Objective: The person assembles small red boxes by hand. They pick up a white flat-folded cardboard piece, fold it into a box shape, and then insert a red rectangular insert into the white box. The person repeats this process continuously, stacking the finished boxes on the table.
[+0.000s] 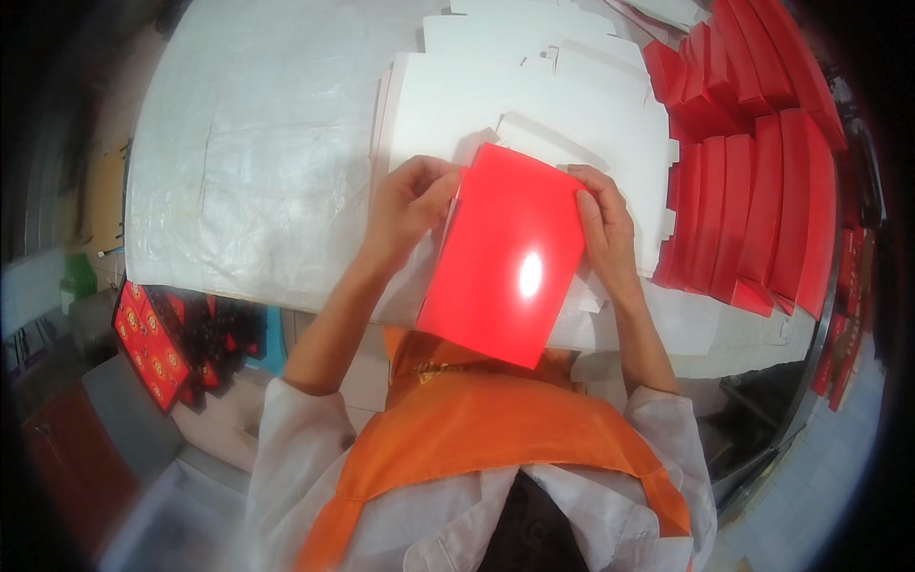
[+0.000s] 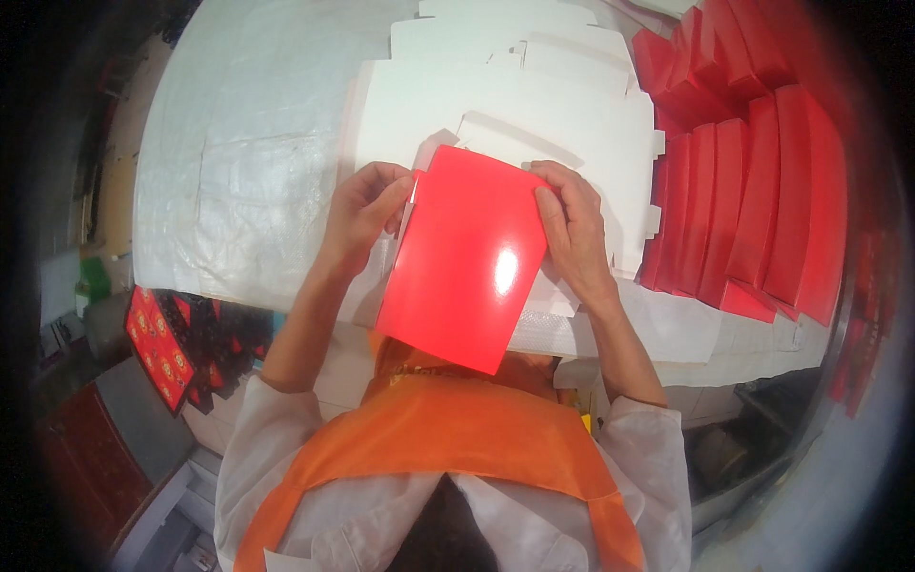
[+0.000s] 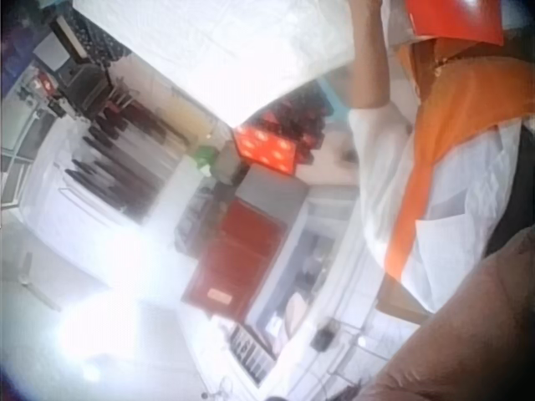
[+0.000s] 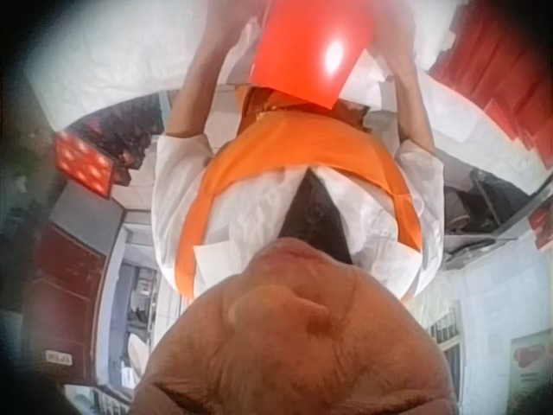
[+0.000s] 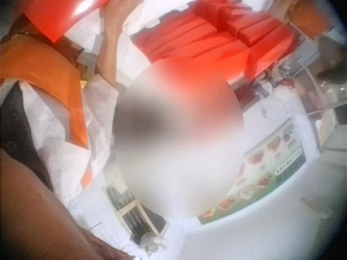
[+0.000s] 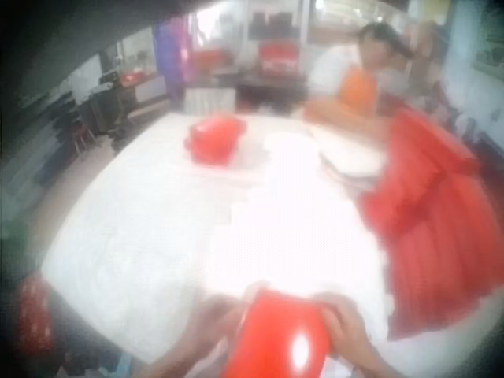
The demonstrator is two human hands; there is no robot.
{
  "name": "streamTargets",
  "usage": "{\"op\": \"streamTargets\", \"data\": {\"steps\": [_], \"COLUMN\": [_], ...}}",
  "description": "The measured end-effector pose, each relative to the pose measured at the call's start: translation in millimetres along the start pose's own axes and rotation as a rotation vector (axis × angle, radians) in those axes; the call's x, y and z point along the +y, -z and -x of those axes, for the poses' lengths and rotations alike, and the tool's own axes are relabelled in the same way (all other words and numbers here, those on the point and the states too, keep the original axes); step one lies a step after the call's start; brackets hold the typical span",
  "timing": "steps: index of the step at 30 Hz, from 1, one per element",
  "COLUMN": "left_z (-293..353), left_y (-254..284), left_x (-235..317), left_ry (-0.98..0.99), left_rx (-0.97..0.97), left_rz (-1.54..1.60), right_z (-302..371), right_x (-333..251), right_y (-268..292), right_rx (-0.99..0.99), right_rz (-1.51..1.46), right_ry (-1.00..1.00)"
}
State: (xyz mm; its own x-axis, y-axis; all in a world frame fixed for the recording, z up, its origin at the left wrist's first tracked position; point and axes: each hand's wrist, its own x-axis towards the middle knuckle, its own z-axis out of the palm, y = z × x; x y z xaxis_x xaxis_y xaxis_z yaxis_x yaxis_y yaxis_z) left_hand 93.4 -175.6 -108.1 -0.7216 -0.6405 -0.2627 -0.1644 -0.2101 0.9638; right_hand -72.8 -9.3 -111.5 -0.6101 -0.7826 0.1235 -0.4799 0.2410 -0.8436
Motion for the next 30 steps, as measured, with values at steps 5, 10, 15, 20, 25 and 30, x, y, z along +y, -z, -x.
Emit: {"op": "streamTargets", "data": {"steps": [5, 10, 15, 20, 25, 30], "left_z": [1.8, 1.5, -0.5, -0.5, 0.2, 4.0], "left_y": [-0.9, -3.9, -3.9, -3.1, 1.8, -1.2], "left_x": [5.6, 4.3, -4.5, -7.9, 1.3, -4.1], "left_ry": [0.071, 0.091, 0.055, 0.02, 0.113, -0.067], "left_rx": [-0.001, 0.003, 0.01, -0.027, -0.071, -0.025], "left_rz": [0.014, 0.006, 0.004, 0.045, 0.025, -0.086], "right_z": [-17.8, -73.7, -96.5, -97.9, -97.6, -93.8], "right_x": [-15.5, -59.2, -62.7, -50.3, -63.0, -61.8], "right_y": [16.8, 18.8, -4.8, -18.9, -21.5, -24.1], "right_rx": [-0.135, -0.651, -0.842, -0.906, -0.877, -0.851], "right_rz": [0.4, -0.018, -0.047, -0.294, -0.406, -0.411], "right_ry": [0.195, -0.192, -0.223, -0.442, -0.582, -0.566]}}
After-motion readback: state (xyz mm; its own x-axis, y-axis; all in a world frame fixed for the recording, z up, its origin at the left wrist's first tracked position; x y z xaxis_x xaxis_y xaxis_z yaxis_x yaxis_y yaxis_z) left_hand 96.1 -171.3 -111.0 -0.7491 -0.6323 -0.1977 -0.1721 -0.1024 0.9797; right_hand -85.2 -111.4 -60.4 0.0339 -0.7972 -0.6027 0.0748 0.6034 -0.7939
